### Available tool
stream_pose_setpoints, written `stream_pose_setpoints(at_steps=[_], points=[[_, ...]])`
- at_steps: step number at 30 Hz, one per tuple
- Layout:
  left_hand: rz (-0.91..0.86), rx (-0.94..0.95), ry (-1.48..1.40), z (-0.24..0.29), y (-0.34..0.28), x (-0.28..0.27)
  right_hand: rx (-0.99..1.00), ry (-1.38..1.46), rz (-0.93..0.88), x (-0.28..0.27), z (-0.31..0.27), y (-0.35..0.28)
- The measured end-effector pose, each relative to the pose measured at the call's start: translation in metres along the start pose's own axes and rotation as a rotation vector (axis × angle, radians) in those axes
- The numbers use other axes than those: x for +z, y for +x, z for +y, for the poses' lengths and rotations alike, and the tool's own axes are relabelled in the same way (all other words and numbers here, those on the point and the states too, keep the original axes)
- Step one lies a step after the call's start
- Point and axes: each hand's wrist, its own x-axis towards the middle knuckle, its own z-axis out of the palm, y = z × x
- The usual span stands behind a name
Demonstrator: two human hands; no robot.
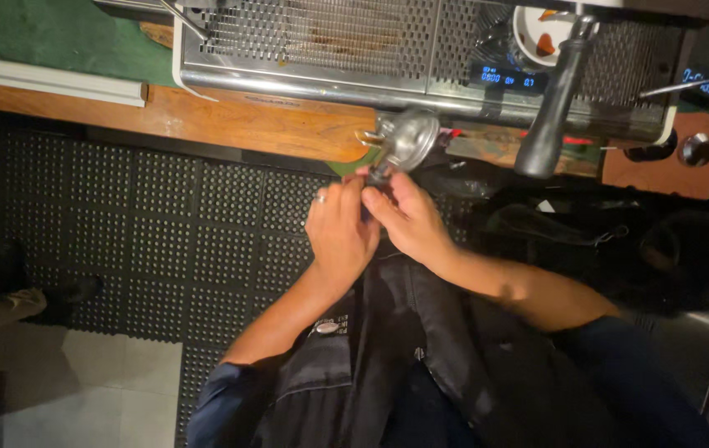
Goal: The person prepares espresso by dosing coffee grounds into a portafilter, tamping the grounds, and locking the portafilter into an espresso machine. They operate the machine to extract espresso into a cup, then remove the portafilter and repeat the process for a second extraction.
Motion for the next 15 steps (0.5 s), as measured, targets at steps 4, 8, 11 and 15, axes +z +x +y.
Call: stream_pose_setpoints(at_steps=[4,8,11,15], points=[[0.027,0.164,-0.159,0.000,-0.011,-0.024,0.231,0.666,0.130,0.011,0.016,0.006],[0.022,0.029,-0.394,-0.018,-0.021,-0.037,0.135,0.868,-0.074,0.018,0.004,0.011],[-0.100,-0.207,-0.509,-0.033,-0.022,-0.040,0.136,0.750,-0.047,0.026,0.003,0.012],[-0.545,-0.381,-0.730,-0.056,-0.009,-0.040,0.062,0.358,0.017,0.027,0.013,0.006]])
